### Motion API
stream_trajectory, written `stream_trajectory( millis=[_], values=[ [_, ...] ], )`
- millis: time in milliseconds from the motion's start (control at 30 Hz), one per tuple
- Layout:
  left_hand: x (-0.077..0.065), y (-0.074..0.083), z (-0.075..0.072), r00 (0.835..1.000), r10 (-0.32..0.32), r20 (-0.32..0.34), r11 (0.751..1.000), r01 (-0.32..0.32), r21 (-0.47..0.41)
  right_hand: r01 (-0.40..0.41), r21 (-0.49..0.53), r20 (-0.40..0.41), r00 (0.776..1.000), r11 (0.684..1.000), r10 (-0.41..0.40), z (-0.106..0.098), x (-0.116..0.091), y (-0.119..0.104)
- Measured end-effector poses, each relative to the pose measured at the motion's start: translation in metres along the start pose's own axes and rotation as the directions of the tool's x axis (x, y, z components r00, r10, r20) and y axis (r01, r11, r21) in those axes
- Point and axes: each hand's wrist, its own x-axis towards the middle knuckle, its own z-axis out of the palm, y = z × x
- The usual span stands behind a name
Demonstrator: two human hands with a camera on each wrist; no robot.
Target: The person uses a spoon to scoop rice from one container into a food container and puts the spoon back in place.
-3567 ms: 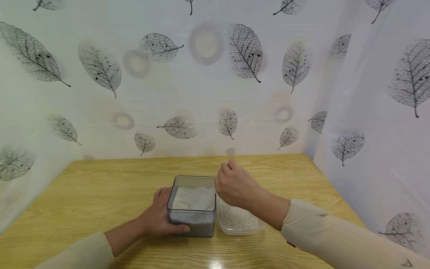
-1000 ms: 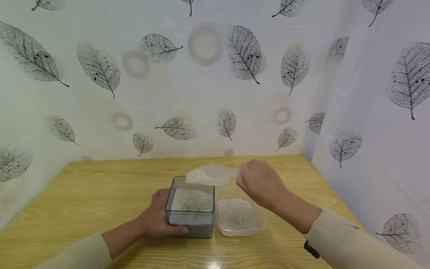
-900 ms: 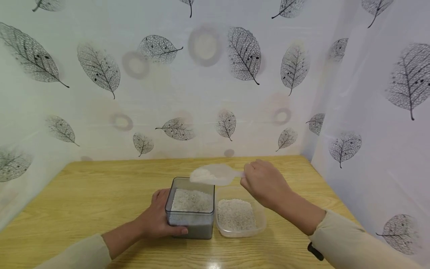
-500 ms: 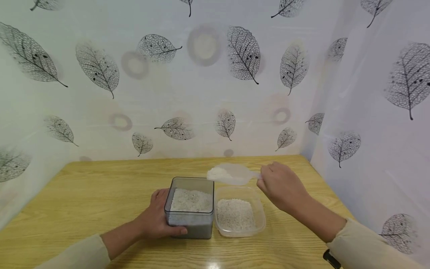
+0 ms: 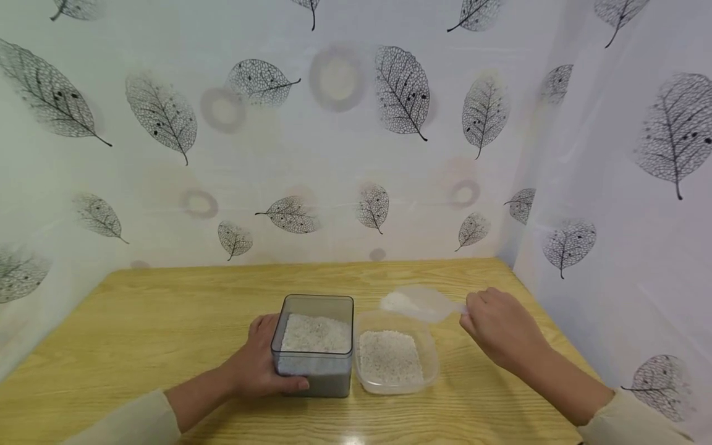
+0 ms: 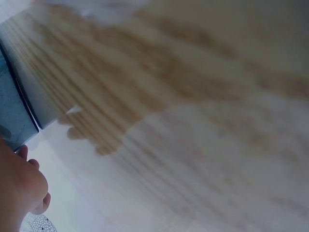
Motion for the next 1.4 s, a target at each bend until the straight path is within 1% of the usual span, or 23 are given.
stream_trajectory(
  millis=[200,300,433,533,700,833,1067,1200,1400],
  values=[
    [0.0,-0.001,0.0,1.0,-0.014,0.02,1.0,0.014,-0.013,0.027,-0.015,0.006,1.0,1.0,-0.027,0.002,-0.019,0.01],
    [0.001,-0.002,0.001,1.0,-0.013,0.018,1.0,0.013,-0.009,0.052,-0.019,-0.013,0.999,0.998,-0.052,0.005,-0.028,0.015],
    [0.001,-0.002,0.001,1.0,-0.012,0.015,1.0,0.012,-0.005,0.093,-0.044,-0.045,0.995,0.995,-0.095,0.007,-0.034,0.023],
    [0.001,-0.002,0.0,1.0,-0.016,0.018,1.0,0.017,-0.011,0.096,-0.073,-0.042,0.994,0.993,-0.099,0.006,-0.037,0.026],
    [0.0,-0.001,0.0,1.0,-0.02,0.021,1.0,0.021,-0.022,0.079,-0.121,-0.022,0.996,0.989,-0.083,0.003,-0.039,0.027],
    [0.0,-0.002,0.001,1.0,-0.022,0.02,1.0,0.023,-0.019,0.075,-0.135,-0.027,0.996,0.988,-0.079,0.001,-0.037,0.029],
    [0.0,-0.004,0.002,0.999,-0.028,0.026,1.0,0.028,-0.01,0.103,-0.149,-0.044,0.993,0.984,-0.11,-0.001,-0.035,0.032],
    [0.001,-0.004,0.002,0.999,-0.028,0.027,1.0,0.028,-0.001,0.105,-0.159,-0.042,0.993,0.982,-0.113,-0.003,-0.034,0.032],
    [0.002,-0.001,0.0,0.999,-0.035,0.032,0.999,0.035,-0.016,0.119,-0.172,-0.062,0.989,0.978,-0.132,-0.006,-0.029,0.03]
  ],
)
